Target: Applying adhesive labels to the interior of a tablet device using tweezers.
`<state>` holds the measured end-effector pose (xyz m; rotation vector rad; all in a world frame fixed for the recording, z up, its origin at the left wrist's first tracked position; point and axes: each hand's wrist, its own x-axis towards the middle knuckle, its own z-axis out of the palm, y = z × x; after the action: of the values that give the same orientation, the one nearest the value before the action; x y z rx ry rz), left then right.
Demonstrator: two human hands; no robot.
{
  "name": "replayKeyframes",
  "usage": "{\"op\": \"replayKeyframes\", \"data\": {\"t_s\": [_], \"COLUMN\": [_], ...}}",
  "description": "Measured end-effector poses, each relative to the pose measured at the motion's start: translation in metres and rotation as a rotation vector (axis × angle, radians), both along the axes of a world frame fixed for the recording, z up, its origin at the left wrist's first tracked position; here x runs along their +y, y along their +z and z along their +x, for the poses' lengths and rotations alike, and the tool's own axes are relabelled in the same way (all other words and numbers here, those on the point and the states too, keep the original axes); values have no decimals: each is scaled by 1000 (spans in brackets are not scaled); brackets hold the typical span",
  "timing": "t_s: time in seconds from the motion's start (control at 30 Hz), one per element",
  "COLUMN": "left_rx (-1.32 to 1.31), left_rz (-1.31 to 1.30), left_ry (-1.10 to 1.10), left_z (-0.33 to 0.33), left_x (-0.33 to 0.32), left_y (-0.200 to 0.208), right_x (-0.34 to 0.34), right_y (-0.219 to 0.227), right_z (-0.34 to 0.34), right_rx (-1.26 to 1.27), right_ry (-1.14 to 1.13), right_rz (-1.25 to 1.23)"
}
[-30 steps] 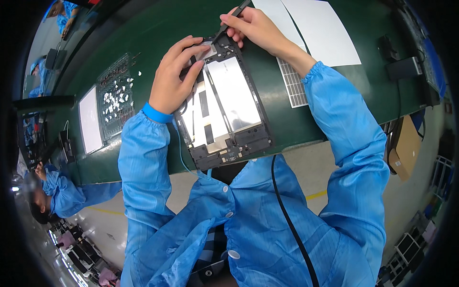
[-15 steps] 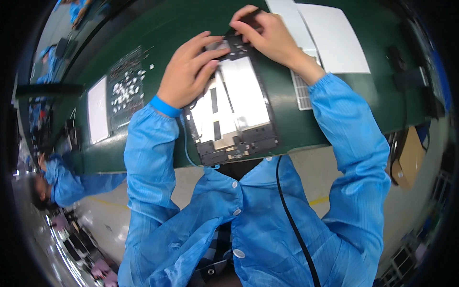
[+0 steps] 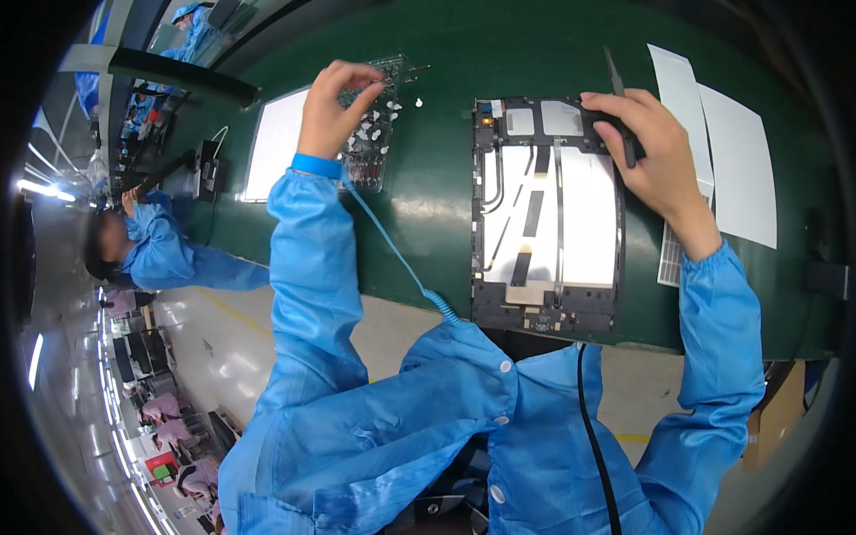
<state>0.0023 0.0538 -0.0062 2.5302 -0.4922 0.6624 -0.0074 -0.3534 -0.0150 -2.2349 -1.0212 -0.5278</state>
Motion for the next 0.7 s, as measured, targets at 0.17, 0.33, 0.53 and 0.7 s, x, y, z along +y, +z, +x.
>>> {"op": "replayKeyframes", "data": {"t_s": [0.17,0.33,0.53,0.7], "left_rx": [239,254,17,-132], "left_rz": [53,73,27,210], "left_ry": [118,151,97,65], "left_z": [3,1,-1,25], "left_x": [30,27,13,-30], "left_y": [-20,-23,-18,-24], "right_x": [18,27,38,40], "right_y": [0,2,1,5], "right_z": [-13,-14,-12,-10], "right_rx": [88,147,133,106], "right_ry": [-25,-91,-100,-74], "right_rz": [-70,-51,-50,-56]}}
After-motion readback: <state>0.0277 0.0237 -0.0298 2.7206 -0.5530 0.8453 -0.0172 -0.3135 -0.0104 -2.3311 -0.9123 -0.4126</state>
